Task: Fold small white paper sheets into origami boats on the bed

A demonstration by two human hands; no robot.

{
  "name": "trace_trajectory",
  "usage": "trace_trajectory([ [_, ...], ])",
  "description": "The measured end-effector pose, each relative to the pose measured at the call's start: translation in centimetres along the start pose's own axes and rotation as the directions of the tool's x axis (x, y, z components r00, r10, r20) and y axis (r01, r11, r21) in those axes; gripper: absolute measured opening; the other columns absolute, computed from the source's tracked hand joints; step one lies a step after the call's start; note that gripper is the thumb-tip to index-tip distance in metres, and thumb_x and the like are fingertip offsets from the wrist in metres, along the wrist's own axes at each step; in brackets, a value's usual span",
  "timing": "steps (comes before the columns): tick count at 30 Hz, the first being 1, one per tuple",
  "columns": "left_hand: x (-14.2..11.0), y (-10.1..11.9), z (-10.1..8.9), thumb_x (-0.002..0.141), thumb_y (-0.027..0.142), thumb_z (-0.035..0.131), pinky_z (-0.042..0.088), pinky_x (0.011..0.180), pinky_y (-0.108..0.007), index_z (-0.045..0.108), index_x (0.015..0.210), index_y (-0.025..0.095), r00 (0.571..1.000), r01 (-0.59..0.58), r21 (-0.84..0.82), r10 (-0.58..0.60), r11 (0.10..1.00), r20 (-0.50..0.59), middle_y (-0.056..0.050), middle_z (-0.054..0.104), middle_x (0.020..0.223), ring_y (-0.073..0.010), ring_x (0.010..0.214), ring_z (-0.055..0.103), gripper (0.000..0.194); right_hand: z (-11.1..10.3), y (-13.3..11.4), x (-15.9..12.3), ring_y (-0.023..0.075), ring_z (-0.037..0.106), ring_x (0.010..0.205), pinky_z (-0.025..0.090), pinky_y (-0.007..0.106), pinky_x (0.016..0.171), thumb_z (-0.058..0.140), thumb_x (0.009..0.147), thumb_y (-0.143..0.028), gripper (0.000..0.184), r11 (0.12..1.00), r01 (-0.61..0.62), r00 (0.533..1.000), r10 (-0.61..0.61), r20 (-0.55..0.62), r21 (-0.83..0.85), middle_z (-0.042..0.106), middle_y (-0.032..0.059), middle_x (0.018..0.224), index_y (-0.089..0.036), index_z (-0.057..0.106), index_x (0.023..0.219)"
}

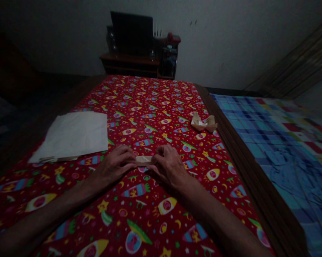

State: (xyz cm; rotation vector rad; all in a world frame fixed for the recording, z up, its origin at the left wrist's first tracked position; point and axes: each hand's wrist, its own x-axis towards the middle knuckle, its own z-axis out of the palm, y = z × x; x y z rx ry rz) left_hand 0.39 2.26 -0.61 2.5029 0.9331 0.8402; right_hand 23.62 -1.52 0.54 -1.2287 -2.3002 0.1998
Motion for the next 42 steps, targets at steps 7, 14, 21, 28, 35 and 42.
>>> trace_trajectory([
  [7,0.0,0.7,0.0,0.086,0.017,0.056,0.044,0.077,-0.031,0.058,0.082,0.017,0.995,-0.104,0.088,0.102,0.991,0.024,-0.004,0.057,0.093,-0.0185,0.089,0.053,0.004,0.0,-0.5,1.0,0.0167,0.046,0.074,0.031,0.03,0.067,0.051,0.09,-0.033,0.024,0.968,0.04,0.999,-0.047,-0.023,-0.247,0.058,0.0047,0.077,-0.018,0.066,0.078],
  [14,-0.3,1.0,0.4,0.086,0.013,0.053,0.049,0.077,-0.028,0.058,0.089,0.018,0.997,-0.054,-0.014,0.054,0.998,0.056,-0.006,0.057,0.102,-0.0168,0.092,0.058,0.008,0.5,-1.0,1.0,0.017,0.045,0.073,0.029,0.031,0.067,0.054,0.088,-0.023,0.013,0.939,0.189,0.98,-0.199,-0.006,-0.287,0.062,0.0039,0.079,-0.017,0.064,0.093],
  [21,0.1,1.0,0.5,0.074,0.015,0.062,0.056,0.069,-0.03,0.054,0.105,0.02,0.952,0.283,-0.302,-0.305,0.91,-0.025,-0.005,0.065,0.099,-0.0185,0.086,0.066,0.033,0.7,-1.5,0.7,0.0137,0.045,0.061,0.028,0.029,0.062,0.049,0.089,-0.019,0.017,0.932,0.193,0.981,-0.173,0.091,-0.307,0.061,0.001,0.066,-0.017,0.062,0.078],
  [28,0.0,0.2,-0.2,0.074,0.021,0.059,0.055,0.075,-0.029,0.058,0.107,0.022,0.891,0.429,-0.418,-0.452,0.801,0.049,-0.002,0.072,0.093,-0.0197,0.087,0.068,0.033,-0.2,-2.0,0.9,0.0111,0.044,0.051,0.022,0.027,0.052,0.053,0.085,-0.018,0.016,0.951,0.064,0.984,-0.01,0.178,-0.302,0.061,0.0006,0.06,-0.018,0.064,0.073],
  [35,-0.2,1.6,-0.1,0.078,0.022,0.06,0.052,0.07,-0.025,0.07,0.094,0.025,0.905,0.406,-0.202,-0.422,0.891,-0.045,0.002,0.074,0.087,-0.0175,0.075,0.069,0.019,-0.3,-2.9,1.7,0.0124,0.05,0.053,0.021,0.028,0.051,0.056,0.082,-0.014,0.013,0.93,0.024,0.962,0.078,0.261,-0.368,0.066,0.004,0.066,-0.017,0.067,0.076],
  [42,-0.3,1.6,0.3,0.082,0.024,0.058,0.052,0.07,-0.026,0.069,0.102,0.026,0.95,0.296,-0.197,-0.31,0.935,-0.045,0.001,0.073,0.094,-0.0183,0.076,0.069,0.024,-0.4,-3.0,2.2,0.0139,0.052,0.058,0.025,0.028,0.056,0.054,0.083,-0.013,0.014,0.936,0.029,0.961,0.071,0.268,-0.351,0.066,0.0046,0.068,-0.017,0.067,0.08],
])
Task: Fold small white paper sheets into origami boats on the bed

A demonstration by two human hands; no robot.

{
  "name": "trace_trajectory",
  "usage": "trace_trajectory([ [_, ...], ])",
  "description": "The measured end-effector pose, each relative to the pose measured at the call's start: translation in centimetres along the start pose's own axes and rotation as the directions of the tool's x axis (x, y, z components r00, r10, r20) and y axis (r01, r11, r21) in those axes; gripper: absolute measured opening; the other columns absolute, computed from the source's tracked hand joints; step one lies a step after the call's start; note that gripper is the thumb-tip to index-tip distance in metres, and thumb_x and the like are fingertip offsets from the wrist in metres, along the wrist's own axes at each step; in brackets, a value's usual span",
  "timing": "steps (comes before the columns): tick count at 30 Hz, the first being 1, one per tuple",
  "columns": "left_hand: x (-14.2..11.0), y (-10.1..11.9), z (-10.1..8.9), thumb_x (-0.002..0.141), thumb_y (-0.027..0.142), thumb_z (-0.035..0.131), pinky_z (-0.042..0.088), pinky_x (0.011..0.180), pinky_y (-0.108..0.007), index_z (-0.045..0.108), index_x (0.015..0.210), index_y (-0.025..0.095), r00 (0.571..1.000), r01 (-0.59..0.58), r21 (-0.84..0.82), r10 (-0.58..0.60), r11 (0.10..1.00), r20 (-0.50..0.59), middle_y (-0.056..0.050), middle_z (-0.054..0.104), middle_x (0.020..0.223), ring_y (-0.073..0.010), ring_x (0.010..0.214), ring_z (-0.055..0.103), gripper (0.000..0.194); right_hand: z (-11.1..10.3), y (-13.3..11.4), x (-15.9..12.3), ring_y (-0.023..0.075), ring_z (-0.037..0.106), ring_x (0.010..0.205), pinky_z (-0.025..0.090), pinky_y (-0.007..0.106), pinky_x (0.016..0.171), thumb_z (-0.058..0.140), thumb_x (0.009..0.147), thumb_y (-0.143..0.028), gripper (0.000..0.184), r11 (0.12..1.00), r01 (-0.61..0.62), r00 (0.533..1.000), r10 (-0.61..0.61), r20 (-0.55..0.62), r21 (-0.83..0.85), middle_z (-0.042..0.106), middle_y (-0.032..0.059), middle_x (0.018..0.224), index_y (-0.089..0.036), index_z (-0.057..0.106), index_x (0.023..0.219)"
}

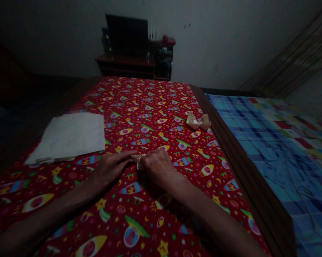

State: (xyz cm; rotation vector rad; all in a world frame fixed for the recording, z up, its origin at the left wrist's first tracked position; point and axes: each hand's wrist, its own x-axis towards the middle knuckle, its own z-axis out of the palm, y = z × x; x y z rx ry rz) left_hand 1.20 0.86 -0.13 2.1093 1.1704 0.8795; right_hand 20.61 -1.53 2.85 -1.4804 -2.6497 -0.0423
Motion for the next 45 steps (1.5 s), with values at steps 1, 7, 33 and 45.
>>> trace_trajectory([
  [1,0.1,-0.1,0.0,0.082,0.024,0.057,0.052,0.07,-0.026,0.069,0.103,0.026,1.0,0.005,-0.01,-0.005,1.0,0.0,0.001,0.073,0.094,-0.0184,0.077,0.069,0.024,0.1,0.1,0.0,0.0134,0.05,0.055,0.024,0.028,0.054,0.054,0.083,-0.012,0.014,1.0,-0.007,1.0,0.007,0.007,-0.002,0.065,0.0047,0.066,-0.017,0.066,0.077],
  [7,0.9,-0.3,0.3,0.077,0.022,0.058,0.053,0.078,-0.031,0.071,0.097,0.023,0.981,0.174,-0.196,-0.187,0.965,-0.053,-0.001,0.073,0.093,-0.0199,0.083,0.068,0.023,0.9,1.1,-0.3,0.0092,0.041,0.049,0.024,0.025,0.052,0.056,0.078,-0.01,0.01,0.987,0.003,0.999,0.005,-0.048,0.16,0.059,0.0007,0.061,-0.016,0.062,0.074],
  [33,-0.2,2.3,0.9,0.059,0.039,0.078,0.054,0.066,-0.029,0.067,0.085,0.016,0.855,0.445,-0.733,-0.487,0.514,0.178,-0.004,0.073,0.082,-0.0208,0.073,0.068,0.036,2.0,0.5,-1.3,0.0096,0.055,0.045,0.035,0.019,0.045,0.052,0.089,-0.031,0.022,0.838,-0.015,0.914,0.232,-0.331,0.545,0.069,0.0025,0.063,-0.02,0.071,0.088],
  [45,-0.4,2.3,0.6,0.065,0.035,0.074,0.051,0.067,-0.024,0.072,0.087,0.016,0.854,0.466,-0.689,-0.484,0.555,0.189,-0.004,0.073,0.084,-0.0164,0.071,0.066,0.029,1.6,-0.3,-1.2,0.0076,0.049,0.042,0.034,0.017,0.044,0.047,0.089,-0.023,0.027,0.778,-0.01,0.911,0.266,-0.314,0.629,0.062,0.0001,0.055,-0.015,0.07,0.077],
])
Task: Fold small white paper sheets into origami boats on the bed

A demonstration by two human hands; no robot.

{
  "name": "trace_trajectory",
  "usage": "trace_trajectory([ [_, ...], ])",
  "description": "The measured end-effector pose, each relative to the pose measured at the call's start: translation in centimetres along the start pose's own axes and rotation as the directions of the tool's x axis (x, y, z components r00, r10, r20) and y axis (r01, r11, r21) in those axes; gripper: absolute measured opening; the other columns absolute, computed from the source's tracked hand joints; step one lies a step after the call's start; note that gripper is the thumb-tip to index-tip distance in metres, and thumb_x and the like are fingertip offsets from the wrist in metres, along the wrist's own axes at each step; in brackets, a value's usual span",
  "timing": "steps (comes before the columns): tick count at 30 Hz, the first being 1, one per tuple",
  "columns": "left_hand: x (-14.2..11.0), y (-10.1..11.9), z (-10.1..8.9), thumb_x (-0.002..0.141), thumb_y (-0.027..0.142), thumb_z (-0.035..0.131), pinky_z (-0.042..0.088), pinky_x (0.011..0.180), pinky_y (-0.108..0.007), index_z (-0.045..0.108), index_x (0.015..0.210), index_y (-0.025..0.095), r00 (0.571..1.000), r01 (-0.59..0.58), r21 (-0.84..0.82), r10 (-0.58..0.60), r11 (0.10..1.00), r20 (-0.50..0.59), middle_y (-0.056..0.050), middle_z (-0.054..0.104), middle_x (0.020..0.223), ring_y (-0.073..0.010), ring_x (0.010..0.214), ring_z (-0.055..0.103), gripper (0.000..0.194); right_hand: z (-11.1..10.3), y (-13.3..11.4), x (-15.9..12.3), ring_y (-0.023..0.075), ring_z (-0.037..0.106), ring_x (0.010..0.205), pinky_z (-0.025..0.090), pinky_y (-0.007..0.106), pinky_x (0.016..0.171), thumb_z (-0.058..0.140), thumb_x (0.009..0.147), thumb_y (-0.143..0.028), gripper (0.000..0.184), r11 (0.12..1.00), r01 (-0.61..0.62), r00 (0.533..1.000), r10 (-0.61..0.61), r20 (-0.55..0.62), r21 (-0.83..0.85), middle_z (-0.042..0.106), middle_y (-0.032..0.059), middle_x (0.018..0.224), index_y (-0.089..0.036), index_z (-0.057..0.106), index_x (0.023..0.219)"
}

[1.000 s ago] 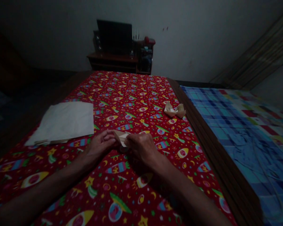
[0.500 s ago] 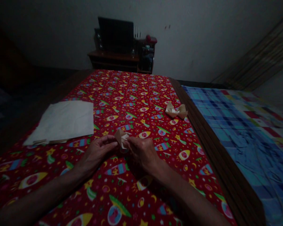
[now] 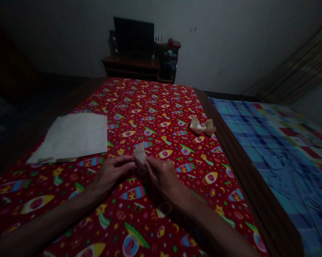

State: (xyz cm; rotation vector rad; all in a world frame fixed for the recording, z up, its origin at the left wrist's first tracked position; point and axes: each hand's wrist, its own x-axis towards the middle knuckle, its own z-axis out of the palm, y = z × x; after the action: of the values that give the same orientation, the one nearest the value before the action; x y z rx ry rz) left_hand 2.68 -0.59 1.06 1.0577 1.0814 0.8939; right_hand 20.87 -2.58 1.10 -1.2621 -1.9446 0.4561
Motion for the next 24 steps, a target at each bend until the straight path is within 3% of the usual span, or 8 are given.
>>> trace_trajectory([
  [7,0.3,-0.8,-0.3,0.076,0.035,0.066,0.049,0.071,-0.024,0.073,0.089,0.018,0.972,-0.017,-0.016,0.02,1.0,0.235,-0.001,0.069,0.077,-0.0149,0.072,0.063,0.023,-0.2,-0.2,0.2,0.0112,0.058,0.057,0.041,0.017,0.052,0.045,0.091,-0.028,0.029,0.965,-0.118,0.984,0.082,0.156,0.234,0.068,-0.0005,0.069,-0.018,0.072,0.093],
  [10,0.8,-1.1,-0.9,0.077,0.035,0.065,0.047,0.078,-0.025,0.075,0.084,0.017,0.963,-0.122,0.025,0.112,0.992,0.246,-0.004,0.067,0.088,-0.0165,0.083,0.061,0.021,-0.4,-0.1,0.3,0.0108,0.058,0.057,0.04,0.016,0.052,0.045,0.091,-0.03,0.03,0.963,-0.119,0.978,0.071,0.198,0.241,0.068,-0.0002,0.07,-0.017,0.072,0.096],
  [15,1.2,-0.7,-1.7,0.081,0.031,0.062,0.043,0.087,-0.025,0.075,0.09,0.02,0.909,-0.248,0.131,0.183,0.96,0.375,-0.003,0.063,0.095,-0.0177,0.094,0.058,0.019,-1.2,-0.2,0.4,0.0097,0.055,0.056,0.038,0.016,0.052,0.045,0.091,-0.028,0.029,0.975,-0.064,0.966,0.007,0.26,0.212,0.068,0.0006,0.071,-0.017,0.072,0.097],
  [19,1.1,-0.5,-1.9,0.083,0.034,0.059,0.045,0.083,-0.025,0.074,0.093,0.02,0.914,-0.222,0.148,0.153,0.964,0.375,-0.003,0.065,0.093,-0.0176,0.09,0.06,0.023,-1.9,-0.5,0.8,0.0092,0.052,0.057,0.036,0.017,0.054,0.043,0.093,-0.027,0.031,0.975,-0.072,0.943,-0.002,0.331,0.21,0.065,0.0011,0.071,-0.014,0.07,0.094],
  [24,1.2,-0.8,-1.8,0.08,0.038,0.062,0.045,0.074,-0.023,0.074,0.079,0.016,0.927,-0.185,0.171,0.114,0.968,0.357,-0.003,0.068,0.087,-0.0169,0.081,0.061,0.025,-2.3,-0.3,1.0,0.0092,0.052,0.06,0.036,0.016,0.053,0.043,0.094,-0.029,0.031,0.953,-0.102,0.904,-0.031,0.426,0.285,0.064,-0.0001,0.073,-0.014,0.069,0.09],
])
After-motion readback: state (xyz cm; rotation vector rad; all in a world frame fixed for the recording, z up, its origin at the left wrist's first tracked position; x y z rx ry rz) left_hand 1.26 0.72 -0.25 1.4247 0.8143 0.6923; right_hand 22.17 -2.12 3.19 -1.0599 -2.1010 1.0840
